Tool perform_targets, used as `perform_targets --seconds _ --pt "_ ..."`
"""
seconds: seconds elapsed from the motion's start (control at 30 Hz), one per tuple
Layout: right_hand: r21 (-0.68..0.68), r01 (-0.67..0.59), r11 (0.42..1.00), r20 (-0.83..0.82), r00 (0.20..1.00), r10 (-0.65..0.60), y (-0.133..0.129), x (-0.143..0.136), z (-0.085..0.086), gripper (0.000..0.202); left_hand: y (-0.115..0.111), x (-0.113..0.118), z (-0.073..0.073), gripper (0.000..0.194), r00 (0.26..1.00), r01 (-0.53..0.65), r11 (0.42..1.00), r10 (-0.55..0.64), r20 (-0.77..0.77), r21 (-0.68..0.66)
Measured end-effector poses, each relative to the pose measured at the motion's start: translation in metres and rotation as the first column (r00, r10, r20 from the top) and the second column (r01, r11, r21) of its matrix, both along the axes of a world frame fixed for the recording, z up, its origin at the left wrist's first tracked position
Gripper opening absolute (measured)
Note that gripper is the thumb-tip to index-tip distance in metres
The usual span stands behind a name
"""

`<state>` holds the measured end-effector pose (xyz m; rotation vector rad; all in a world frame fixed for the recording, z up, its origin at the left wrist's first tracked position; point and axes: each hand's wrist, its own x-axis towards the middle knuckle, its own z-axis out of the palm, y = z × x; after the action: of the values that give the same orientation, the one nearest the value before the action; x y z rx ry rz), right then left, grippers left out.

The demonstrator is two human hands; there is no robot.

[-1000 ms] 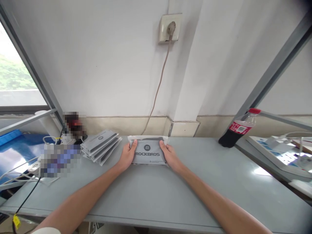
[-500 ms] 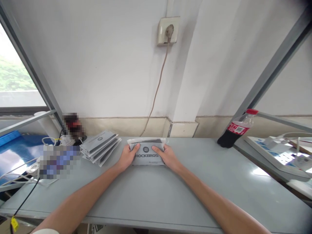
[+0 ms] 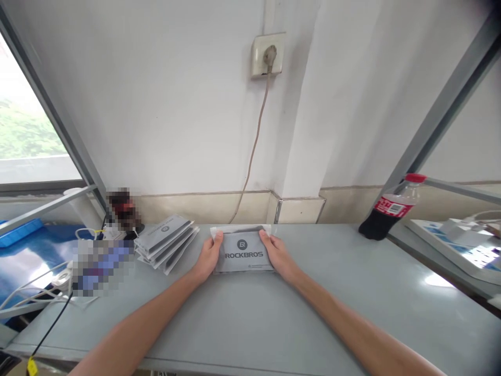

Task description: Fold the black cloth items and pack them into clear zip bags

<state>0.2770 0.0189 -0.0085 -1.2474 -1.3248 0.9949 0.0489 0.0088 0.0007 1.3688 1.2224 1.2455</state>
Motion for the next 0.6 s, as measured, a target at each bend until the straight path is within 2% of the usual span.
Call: perform_targets --seconds 0.13,0.33,0.5,0.6 --pt "0.096 0.053 0.994 0.027 0.998 -0.056 0.002 0.003 -0.001 0.060 0.003 0.002 -0.004 0.054 1.000 0.022 0.992 -0.019 -0.018 0.126" --pt "0.229 -0.041 0.973 0.029 0.999 0.036 0.002 0.006 0.000 0.051 0.001 -0.002 -0.002 0.044 0.990 -0.021 0.952 0.062 -0.124 0.306" --pt "0.338 0.094 0.937 0.159 0.975 -0.155 -0.008 0.005 0.005 0.046 -0.012 -0.001 0.010 0.030 0.966 -0.118 0.895 0.203 -0.159 0.429" --pt "0.397 0.125 0.909 0.207 0.953 -0.222 -0.014 0.005 0.009 0.039 -0.018 0.000 0.018 0.022 0.966 -0.117 0.866 0.213 -0.147 0.487"
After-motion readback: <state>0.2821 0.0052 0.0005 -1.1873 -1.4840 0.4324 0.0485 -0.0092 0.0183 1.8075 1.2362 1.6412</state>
